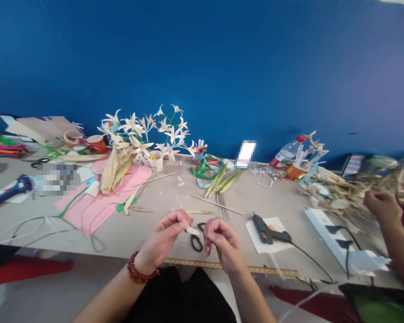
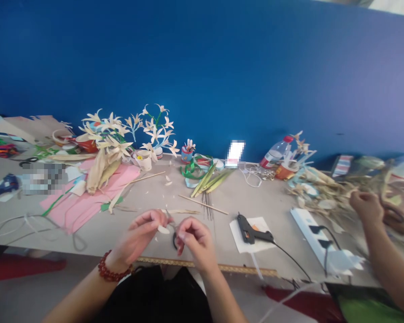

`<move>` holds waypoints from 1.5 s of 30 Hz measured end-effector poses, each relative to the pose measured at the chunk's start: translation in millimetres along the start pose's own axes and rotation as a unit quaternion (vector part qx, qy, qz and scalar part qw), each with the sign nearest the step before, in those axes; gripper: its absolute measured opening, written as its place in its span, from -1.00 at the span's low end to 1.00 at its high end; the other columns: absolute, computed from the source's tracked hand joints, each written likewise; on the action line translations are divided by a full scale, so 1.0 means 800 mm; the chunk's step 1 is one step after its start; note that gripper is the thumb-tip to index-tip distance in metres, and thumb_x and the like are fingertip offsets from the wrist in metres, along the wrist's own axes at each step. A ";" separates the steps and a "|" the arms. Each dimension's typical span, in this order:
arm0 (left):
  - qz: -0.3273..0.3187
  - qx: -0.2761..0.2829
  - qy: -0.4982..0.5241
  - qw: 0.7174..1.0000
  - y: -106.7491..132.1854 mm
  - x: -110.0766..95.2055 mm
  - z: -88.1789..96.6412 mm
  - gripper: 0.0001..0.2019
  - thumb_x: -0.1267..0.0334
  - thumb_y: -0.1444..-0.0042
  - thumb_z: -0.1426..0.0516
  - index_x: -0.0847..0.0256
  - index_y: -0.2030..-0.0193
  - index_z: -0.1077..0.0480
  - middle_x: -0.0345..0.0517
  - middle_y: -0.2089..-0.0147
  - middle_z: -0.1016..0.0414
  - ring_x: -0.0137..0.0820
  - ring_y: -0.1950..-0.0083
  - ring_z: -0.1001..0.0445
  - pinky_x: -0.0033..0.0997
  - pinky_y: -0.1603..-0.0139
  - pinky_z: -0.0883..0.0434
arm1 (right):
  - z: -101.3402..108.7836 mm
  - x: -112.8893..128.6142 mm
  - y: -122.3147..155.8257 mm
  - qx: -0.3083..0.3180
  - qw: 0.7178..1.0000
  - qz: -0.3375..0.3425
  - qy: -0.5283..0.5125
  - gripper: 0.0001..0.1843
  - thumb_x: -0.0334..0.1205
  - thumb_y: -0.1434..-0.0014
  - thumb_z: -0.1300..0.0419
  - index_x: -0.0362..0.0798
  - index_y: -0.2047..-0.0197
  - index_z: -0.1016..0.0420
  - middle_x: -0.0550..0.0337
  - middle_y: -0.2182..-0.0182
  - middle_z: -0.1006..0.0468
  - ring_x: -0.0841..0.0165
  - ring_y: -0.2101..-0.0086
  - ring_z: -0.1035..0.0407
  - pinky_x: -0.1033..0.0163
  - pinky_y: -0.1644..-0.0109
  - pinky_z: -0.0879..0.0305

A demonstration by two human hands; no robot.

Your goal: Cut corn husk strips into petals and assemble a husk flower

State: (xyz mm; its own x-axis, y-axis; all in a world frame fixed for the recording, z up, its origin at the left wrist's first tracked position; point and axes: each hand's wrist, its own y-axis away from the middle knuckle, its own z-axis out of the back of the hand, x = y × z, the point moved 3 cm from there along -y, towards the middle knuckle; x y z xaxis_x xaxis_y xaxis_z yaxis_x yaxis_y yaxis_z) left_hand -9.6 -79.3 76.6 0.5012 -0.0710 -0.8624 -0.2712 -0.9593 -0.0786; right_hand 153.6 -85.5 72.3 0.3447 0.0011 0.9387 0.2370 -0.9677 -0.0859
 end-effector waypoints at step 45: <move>0.008 -0.119 -0.782 0.612 -0.332 0.044 0.169 -0.67 0.18 -0.25 -0.11 0.25 -0.11 -0.33 0.03 -0.10 -0.40 -0.25 -0.01 -0.46 -0.10 0.02 -0.47 | 0.069 -0.082 -0.016 -0.116 0.863 0.146 0.470 -0.81 -0.22 -0.30 -0.03 -0.04 0.34 -0.37 0.19 0.48 -0.42 0.36 0.49 -0.31 0.28 0.37 -0.24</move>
State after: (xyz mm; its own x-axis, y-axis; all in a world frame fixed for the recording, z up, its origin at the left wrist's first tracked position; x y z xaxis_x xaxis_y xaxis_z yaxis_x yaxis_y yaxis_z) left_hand -31.4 209.7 -0.6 -0.9497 0.0891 -0.3004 -0.0455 -0.9878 -0.1490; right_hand 177.7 -59.1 -6.3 -0.5556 -0.3505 0.7540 0.0388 -0.9168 -0.3976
